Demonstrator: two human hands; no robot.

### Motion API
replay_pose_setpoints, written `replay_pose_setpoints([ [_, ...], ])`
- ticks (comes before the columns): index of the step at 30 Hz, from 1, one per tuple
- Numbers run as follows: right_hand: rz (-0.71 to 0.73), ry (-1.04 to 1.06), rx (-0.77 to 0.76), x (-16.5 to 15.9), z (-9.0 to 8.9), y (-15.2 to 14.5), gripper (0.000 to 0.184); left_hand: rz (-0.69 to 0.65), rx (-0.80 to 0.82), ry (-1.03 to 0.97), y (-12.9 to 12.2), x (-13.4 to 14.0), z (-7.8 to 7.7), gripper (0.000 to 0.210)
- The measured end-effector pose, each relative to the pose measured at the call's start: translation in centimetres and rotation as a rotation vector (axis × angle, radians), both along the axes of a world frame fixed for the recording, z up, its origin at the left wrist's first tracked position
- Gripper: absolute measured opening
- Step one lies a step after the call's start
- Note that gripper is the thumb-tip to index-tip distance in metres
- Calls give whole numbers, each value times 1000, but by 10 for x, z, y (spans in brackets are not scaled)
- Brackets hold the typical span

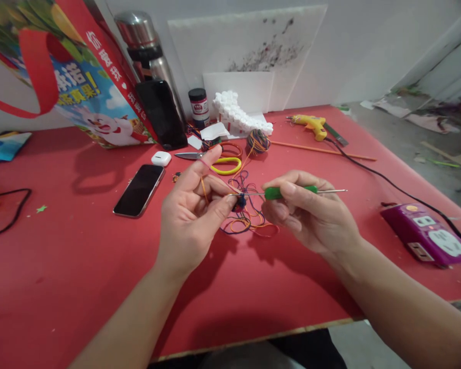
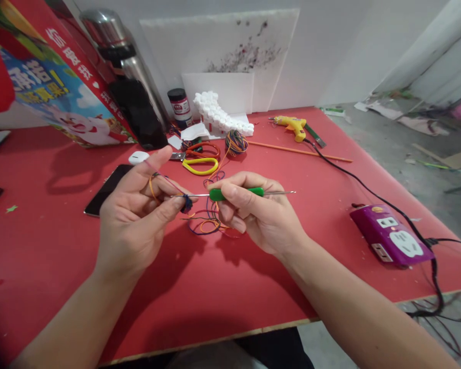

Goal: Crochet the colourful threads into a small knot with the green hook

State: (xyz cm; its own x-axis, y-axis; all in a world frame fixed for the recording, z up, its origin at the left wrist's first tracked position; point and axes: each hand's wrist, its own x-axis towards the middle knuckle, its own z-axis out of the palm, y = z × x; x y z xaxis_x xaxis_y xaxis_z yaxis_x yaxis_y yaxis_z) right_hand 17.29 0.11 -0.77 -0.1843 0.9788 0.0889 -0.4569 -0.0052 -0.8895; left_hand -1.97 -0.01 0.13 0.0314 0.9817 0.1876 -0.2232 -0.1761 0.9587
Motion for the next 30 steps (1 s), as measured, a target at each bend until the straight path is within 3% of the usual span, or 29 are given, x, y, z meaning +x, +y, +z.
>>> replay_pose_setpoints([
  [8,-151,-140,141,4,-3,-8,4,90,31,85,-4,4,4,46],
  [17,-358,-436,392,2,0,-16,15,153,65,149,-7,8,8,63],
  [30,-355,-435,493,2,0,-17,27,170,48,121,-4,5,5,60],
])
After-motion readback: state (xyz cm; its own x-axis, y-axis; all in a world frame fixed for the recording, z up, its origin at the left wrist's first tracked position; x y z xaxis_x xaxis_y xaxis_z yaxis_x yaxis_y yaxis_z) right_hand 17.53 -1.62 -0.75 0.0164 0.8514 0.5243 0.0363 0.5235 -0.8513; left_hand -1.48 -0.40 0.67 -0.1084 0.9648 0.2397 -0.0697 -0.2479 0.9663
